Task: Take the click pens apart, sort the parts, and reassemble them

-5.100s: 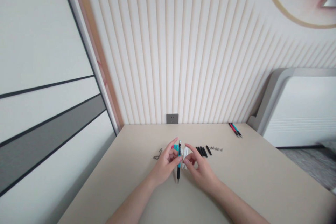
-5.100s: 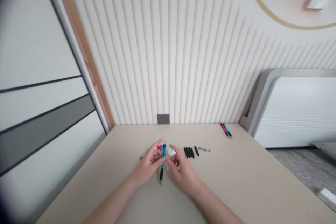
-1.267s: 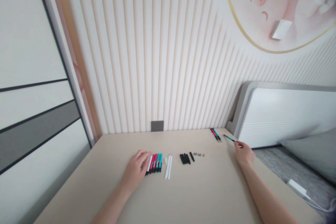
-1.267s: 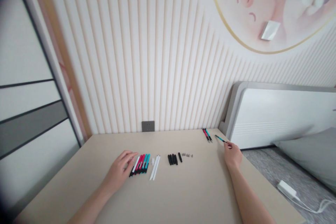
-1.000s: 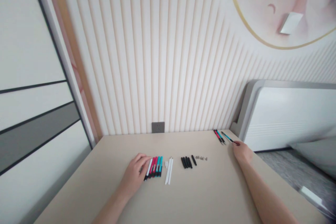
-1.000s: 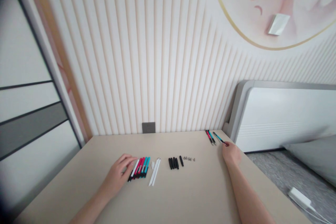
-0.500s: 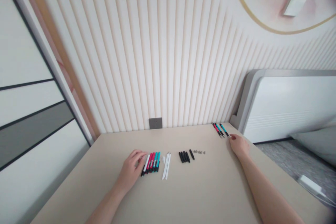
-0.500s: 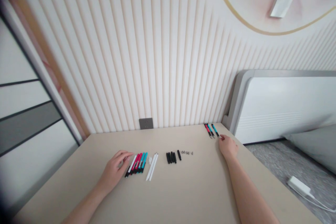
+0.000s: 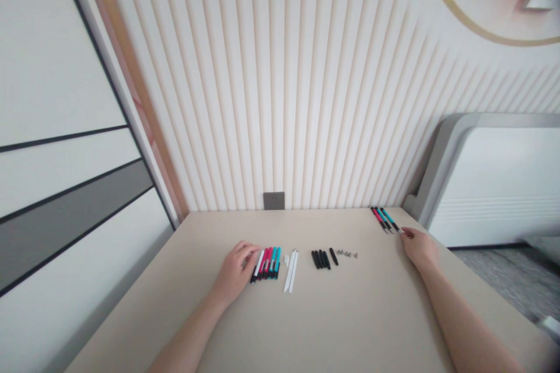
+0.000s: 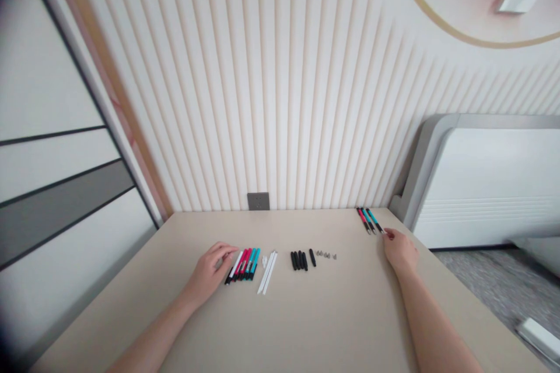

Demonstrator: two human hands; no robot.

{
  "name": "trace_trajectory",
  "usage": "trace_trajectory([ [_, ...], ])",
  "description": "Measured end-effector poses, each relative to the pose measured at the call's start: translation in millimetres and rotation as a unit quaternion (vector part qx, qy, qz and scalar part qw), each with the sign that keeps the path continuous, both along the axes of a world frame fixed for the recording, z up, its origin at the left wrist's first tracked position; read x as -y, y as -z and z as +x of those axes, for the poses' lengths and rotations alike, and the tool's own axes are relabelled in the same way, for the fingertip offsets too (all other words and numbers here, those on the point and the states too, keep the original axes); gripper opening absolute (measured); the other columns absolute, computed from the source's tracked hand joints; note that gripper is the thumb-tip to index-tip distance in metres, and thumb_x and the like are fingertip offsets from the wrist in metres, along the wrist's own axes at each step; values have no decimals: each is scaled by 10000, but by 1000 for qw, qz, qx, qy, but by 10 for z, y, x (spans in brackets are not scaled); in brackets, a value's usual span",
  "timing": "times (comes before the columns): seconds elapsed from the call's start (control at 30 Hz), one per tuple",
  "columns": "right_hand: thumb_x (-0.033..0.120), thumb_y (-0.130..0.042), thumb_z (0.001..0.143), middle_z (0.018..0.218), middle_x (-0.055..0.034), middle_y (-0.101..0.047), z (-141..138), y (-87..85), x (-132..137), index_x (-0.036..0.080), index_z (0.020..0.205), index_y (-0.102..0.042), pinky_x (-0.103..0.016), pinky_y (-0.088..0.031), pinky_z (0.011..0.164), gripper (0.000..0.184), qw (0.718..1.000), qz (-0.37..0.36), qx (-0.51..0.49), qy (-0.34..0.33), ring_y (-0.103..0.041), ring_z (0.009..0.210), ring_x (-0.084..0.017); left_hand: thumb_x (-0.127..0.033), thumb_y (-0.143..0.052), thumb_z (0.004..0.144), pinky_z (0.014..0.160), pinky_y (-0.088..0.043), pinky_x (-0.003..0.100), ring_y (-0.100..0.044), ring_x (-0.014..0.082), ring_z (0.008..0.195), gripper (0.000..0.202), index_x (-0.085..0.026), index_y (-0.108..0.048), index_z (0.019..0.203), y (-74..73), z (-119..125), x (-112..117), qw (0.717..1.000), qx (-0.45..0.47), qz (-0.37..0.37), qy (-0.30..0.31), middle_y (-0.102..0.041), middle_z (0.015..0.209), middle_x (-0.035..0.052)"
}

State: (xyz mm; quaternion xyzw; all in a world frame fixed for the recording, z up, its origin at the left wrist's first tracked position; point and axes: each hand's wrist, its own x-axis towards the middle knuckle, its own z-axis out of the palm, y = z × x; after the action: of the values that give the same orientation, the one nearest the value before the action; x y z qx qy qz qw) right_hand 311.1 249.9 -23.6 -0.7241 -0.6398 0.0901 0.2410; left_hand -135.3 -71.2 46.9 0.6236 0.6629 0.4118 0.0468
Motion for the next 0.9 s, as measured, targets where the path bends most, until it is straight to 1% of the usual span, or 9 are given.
trace_trajectory([
  [0.13, 352, -501, 853, 1068, -111, -717, -5, 5, -7, 233, 1179, -685, -462, -458, 873, 393, 1000, 2, -3, 6, -624, 1053, -332, -349, -436, 941, 821, -508, 338, -621, 213, 904, 299, -207, -699, 956, -22, 14, -4, 1000, 2, -9, 7, -661, 935, 66],
  [0.37, 380, -518, 857, 1097, -102, -713, 0, 8, -12, 261, 1189, -680, -518, -416, 915, 388, 1000, -8, -2, -4, -601, 1081, -361, -335, -434, 945, 839, -494, 335, -619, 212, 917, 288, -213, -694, 971, 13, 9, -3, 1000, -5, -6, 0, -656, 930, 60],
  [0.5, 387, -502, 867, 1129, -106, -698, 22, 36, -29, 284, 1210, -666, -524, -411, 915, 394, 1000, -25, 2, -4, -588, 1102, -359, -317, -425, 952, 859, -487, 357, -613, 218, 931, 288, -203, -687, 990, 10, -26, 17, 1000, -18, -17, 1, -652, 945, 73],
  [0.6, 363, -478, 872, 1133, -108, -692, 37, 40, 0, 277, 1211, -665, -507, -418, 906, 396, 1000, -17, 0, -5, -589, 1096, -352, -285, -426, 950, 884, -479, 371, -612, 220, 954, 277, -205, -680, 1023, 32, -94, 31, 999, -35, -13, -1, -654, 977, 76],
  [0.7, 312, -440, 869, 1058, -127, -703, 36, 1, 94, 217, 1191, -676, -449, -452, 838, 410, 999, 22, -21, -12, -617, 1018, -335, -260, -430, 945, 907, -473, 382, -613, 224, 972, 271, -203, -674, 1050, 82, -166, 41, 998, -53, -15, -12, -657, 1001, 79],
  [0.77, 296, -425, 856, 997, -137, -705, -4, -58, 189, 172, 1153, -689, -421, -462, 793, 417, 996, 73, -42, -11, -631, 941, -320, -247, -432, 942, 905, -473, 387, -611, 228, 972, 270, -196, -674, 1049, 114, -193, 47, 998, -63, -20, -20, -659, 997, 85],
  [0.83, 298, -420, 837, 973, -140, -700, -104, -142, 306, 148, 1091, -706, -415, -460, 789, 411, 988, 140, -63, -19, -629, 900, -309, -234, -433, 940, 907, -470, 393, -604, 230, 974, 268, -190, -675, 1045, 136, -200, 52, 997, -73, -21, -26, -660, 992, 87],
  [0.9, 298, -418, 821, 986, -143, -697, -285, -242, 455, 134, 1028, -712, -411, -457, 816, 395, 972, 208, -89, -69, -621, 911, -298, -218, -444, 933, 916, -465, 394, -594, 228, 983, 256, -189, -673, 1044, 149, -191, 56, 996, -81, -22, -25, -658, 1000, 85],
])
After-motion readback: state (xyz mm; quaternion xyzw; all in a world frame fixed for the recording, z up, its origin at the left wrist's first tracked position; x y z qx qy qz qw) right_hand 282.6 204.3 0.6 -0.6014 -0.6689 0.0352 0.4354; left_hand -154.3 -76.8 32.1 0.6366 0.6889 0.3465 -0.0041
